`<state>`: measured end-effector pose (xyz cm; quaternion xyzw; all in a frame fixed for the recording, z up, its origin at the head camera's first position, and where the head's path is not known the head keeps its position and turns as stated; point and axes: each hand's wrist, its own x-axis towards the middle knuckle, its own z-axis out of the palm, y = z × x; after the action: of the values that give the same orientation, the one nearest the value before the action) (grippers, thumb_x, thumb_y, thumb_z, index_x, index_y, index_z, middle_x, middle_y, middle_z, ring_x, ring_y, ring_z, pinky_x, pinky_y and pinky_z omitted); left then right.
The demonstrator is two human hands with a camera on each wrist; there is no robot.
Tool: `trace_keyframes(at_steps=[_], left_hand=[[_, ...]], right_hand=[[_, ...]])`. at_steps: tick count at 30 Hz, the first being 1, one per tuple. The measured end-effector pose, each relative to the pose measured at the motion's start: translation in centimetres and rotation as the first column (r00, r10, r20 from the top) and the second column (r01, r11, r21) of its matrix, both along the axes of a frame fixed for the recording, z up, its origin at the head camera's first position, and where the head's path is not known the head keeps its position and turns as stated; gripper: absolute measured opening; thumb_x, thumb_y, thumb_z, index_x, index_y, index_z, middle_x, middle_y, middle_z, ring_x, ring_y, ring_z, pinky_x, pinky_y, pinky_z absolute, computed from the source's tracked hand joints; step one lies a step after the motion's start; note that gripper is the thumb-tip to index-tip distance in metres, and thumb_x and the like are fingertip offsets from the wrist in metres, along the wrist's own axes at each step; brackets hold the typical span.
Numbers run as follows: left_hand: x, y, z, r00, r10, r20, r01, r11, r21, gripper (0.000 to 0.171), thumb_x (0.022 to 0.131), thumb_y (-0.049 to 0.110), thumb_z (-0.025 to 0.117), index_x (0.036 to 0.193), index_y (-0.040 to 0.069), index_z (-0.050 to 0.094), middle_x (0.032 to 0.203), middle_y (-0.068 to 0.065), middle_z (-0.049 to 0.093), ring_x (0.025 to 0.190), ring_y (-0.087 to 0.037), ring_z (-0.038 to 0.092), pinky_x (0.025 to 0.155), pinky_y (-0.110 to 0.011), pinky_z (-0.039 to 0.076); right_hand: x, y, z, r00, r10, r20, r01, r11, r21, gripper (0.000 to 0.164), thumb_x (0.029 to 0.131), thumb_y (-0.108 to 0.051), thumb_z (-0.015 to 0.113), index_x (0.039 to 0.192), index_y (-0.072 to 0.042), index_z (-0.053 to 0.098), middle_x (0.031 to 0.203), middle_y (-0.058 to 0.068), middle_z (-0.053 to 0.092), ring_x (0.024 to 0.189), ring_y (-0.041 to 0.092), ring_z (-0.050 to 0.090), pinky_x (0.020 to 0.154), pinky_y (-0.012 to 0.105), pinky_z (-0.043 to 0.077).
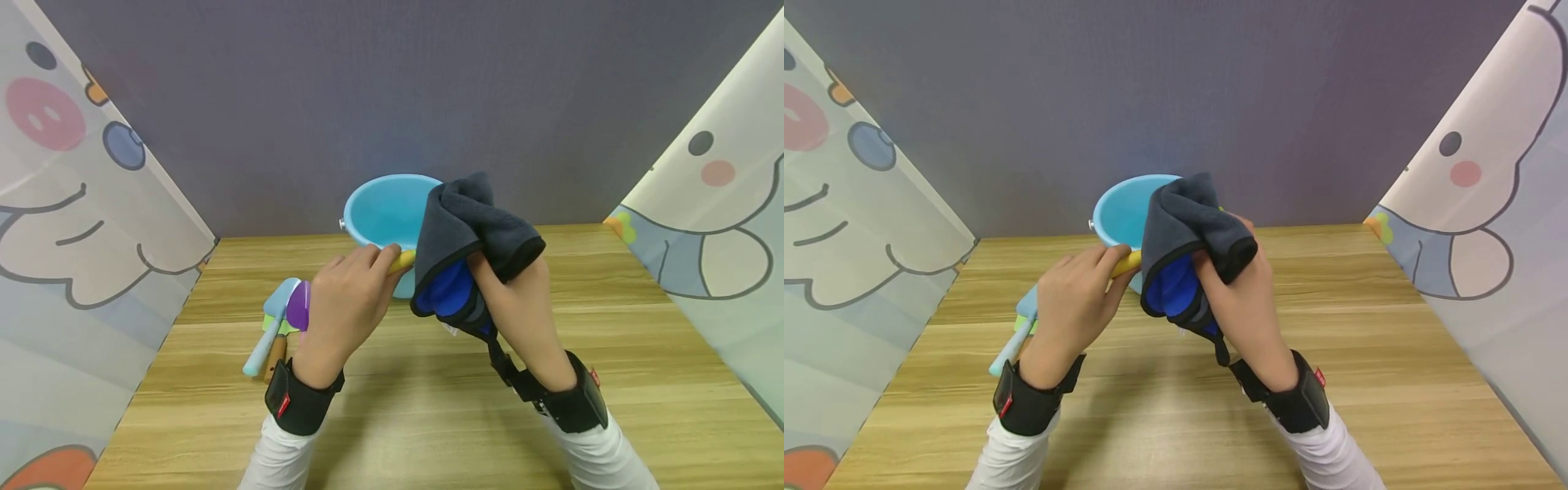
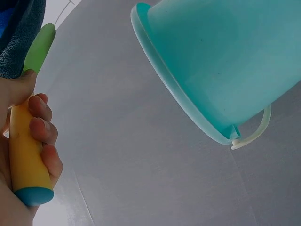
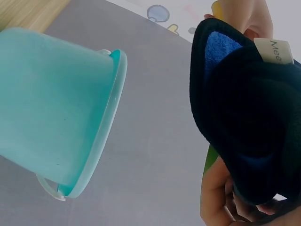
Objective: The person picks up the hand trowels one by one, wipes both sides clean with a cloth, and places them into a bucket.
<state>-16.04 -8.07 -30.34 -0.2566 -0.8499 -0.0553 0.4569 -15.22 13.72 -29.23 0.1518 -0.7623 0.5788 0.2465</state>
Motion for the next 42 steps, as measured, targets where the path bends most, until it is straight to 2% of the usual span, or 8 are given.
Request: trace_keyframes(at_steps=[8,16,18,22,25,33,38,42], left_hand=[[0.0,-0.1,0.0,1.000,-0.004,-0.020,0.004,1.000,-0.003,0.023,0.095,0.032,0.072,0.106,0.012,0.068,0.077,0.000,0.066,0.061,-0.015,0.060,0.051,-0.028,0.042],[-0.1,-0.1,0.1,0.999,0.002,-0.040,-0.002,1.000,-0.006,0.025,0.095,0.033,0.073,0.106,0.011,0.069,0.078,-0.001,0.068,0.061,-0.015,0.061,0.050,-0.027,0.041],[-0.2,-0.1,0.1,0.999,0.002,-0.046,-0.002,1.000,-0.003,0.025,0.095,0.033,0.072,0.106,0.011,0.069,0.078,-0.001,0.068,0.062,-0.016,0.062,0.050,-0.028,0.042],[-0.2,-0.1,0.2,0.999,0.005,-0.051,-0.005,1.000,-0.002,0.025,0.096,0.035,0.071,0.106,0.012,0.068,0.077,-0.001,0.067,0.062,-0.016,0.062,0.051,-0.028,0.043],[-0.2,-0.1,0.2,0.999,0.002,-0.045,-0.002,1.000,0.000,0.026,0.096,0.036,0.071,0.106,0.011,0.068,0.076,-0.001,0.067,0.061,-0.016,0.061,0.050,-0.028,0.042],[-0.3,-0.1,0.1,0.999,-0.004,-0.041,0.005,1.000,0.007,0.023,0.097,0.033,0.070,0.106,0.012,0.068,0.079,-0.001,0.069,0.063,-0.017,0.065,0.049,-0.027,0.038],[-0.3,-0.1,0.1,0.999,-0.008,-0.041,0.008,1.000,0.007,0.023,0.097,0.033,0.071,0.107,0.012,0.068,0.080,-0.002,0.070,0.063,-0.017,0.065,0.048,-0.027,0.038],[-0.2,-0.2,0.1,0.999,-0.006,-0.047,0.007,1.000,0.012,0.024,0.096,0.034,0.071,0.106,0.012,0.067,0.079,-0.002,0.069,0.063,-0.017,0.065,0.048,-0.027,0.037]], right_hand=[[-0.2,0.4,0.3,0.999,-0.038,0.012,0.038,0.999,0.031,0.055,0.097,-0.014,0.065,0.149,-0.026,0.051,0.149,-0.010,0.052,0.136,0.008,0.050,0.114,0.031,0.039],[0.0,0.8,0.3,0.988,-0.107,0.110,0.104,0.994,0.026,0.035,0.099,-0.020,0.062,0.131,-0.008,0.062,0.109,0.006,0.066,0.086,0.009,0.063,0.078,0.021,0.050],[-0.1,1.0,0.3,0.986,-0.123,0.116,0.120,0.992,0.035,0.034,0.099,-0.022,0.062,0.130,-0.008,0.063,0.108,0.007,0.066,0.085,0.008,0.062,0.078,0.021,0.048],[-0.5,1.3,0.4,0.987,-0.125,0.099,0.121,0.991,0.050,0.045,0.100,-0.025,0.062,0.143,-0.021,0.055,0.132,0.000,0.063,0.105,0.004,0.060,0.093,0.023,0.046],[-0.7,1.3,0.3,0.990,-0.108,0.091,0.105,0.994,0.038,0.046,0.101,-0.024,0.061,0.146,-0.023,0.052,0.134,-0.002,0.062,0.109,0.006,0.060,0.096,0.022,0.046],[-0.5,1.1,0.1,0.988,-0.118,0.099,0.114,0.992,0.050,0.037,0.102,-0.024,0.059,0.134,-0.007,0.060,0.113,0.008,0.065,0.090,0.007,0.062,0.081,0.021,0.048],[-0.4,1.2,0.2,0.986,-0.120,0.119,0.113,0.991,0.066,0.037,0.102,-0.024,0.058,0.136,-0.009,0.060,0.114,0.011,0.066,0.089,0.008,0.060,0.081,0.021,0.046],[-0.6,1.2,0.3,0.991,-0.102,0.089,0.094,0.991,0.091,0.041,0.102,-0.024,0.058,0.143,-0.022,0.058,0.131,0.006,0.065,0.107,0.006,0.061,0.095,0.022,0.046]])
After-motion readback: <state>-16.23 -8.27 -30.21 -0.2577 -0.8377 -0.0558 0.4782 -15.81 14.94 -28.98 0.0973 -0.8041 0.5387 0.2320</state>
